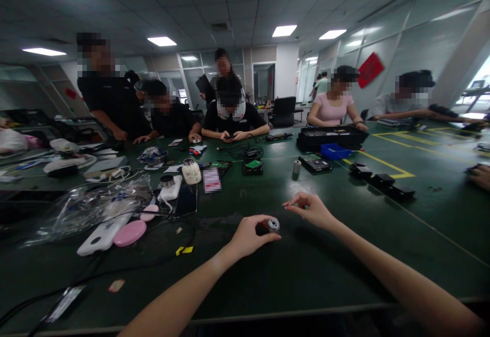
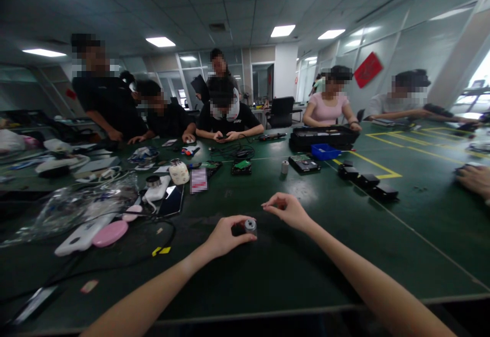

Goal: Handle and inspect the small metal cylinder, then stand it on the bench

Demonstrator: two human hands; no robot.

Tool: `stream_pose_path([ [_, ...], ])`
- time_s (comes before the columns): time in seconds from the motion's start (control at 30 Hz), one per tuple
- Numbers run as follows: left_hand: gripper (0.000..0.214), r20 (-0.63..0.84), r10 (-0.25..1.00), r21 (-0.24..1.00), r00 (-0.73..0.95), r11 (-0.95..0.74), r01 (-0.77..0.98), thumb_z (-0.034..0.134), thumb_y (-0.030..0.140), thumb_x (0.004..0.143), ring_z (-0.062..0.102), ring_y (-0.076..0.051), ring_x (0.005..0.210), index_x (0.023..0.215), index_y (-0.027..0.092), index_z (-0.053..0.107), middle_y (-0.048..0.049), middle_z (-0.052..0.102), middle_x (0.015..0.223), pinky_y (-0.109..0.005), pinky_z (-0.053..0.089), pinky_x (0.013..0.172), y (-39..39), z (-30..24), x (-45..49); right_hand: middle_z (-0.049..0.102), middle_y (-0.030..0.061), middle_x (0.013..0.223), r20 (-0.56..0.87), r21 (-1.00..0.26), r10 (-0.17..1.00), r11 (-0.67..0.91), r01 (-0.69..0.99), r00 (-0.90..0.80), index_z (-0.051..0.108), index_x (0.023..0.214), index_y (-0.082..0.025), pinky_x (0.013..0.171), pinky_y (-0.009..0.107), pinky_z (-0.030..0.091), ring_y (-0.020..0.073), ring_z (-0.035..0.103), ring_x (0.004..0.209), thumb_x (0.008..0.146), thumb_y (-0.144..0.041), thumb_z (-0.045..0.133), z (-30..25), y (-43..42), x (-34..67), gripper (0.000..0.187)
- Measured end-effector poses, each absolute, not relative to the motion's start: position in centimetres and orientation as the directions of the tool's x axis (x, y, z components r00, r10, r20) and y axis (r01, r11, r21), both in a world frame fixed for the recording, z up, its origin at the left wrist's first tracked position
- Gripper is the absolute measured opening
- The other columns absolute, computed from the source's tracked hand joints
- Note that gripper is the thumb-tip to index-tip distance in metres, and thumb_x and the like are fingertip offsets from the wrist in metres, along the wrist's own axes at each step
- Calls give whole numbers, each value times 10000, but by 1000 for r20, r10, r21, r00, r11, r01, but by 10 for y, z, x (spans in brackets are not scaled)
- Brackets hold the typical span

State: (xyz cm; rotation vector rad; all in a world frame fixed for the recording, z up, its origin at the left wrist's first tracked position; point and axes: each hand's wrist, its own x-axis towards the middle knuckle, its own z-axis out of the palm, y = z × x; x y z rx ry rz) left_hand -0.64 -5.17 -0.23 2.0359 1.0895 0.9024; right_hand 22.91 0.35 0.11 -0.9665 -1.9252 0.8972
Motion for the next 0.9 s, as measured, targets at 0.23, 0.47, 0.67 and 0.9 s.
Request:
stream_pose_path([
  [0.23, 436, 242, 877, 794, 415, -425, 434, 781, 371, 708, 664, -204, 869, 1095, 194, 684, -46, 729, 990, -276, 498, 800, -52, -2, -7, 741, 84, 976, 172, -834, 812, 421, 356, -558, 710, 843, -156, 447, 233, 479, 102, 584, 492, 700, -424, 747, -19, 15, 255, 306],
  [0.47, 404, 265, 867, 798, 423, -443, 409, 776, 351, 719, 660, -194, 853, 1082, 199, 686, -31, 729, 977, -266, 489, 789, -52, -3, -7, 750, 98, 898, 223, -846, 847, 414, 335, -483, 681, 778, -152, 467, 240, 485, 163, 675, 628, 745, -415, 711, -11, 8, 241, 267],
  [0.67, 373, 290, 852, 789, 437, -471, 395, 775, 340, 727, 654, -207, 887, 1058, 186, 696, -36, 723, 987, -273, 475, 802, -52, -3, -7, 748, 103, 918, 340, -879, 828, 448, 162, -445, 611, 754, -159, 454, 227, 434, 179, 686, 679, 789, -323, 678, 10, -21, 199, 181],
  [0.9, 374, 292, 846, 783, 446, -479, 397, 770, 319, 739, 656, -208, 899, 1078, 183, 686, -40, 723, 999, -272, 474, 813, -53, -1, -7, 720, 41, 790, 341, -815, 794, 517, 263, -503, 659, 749, -168, 551, 264, 466, 156, 636, 644, 792, -288, 683, 12, -30, 187, 130],
])
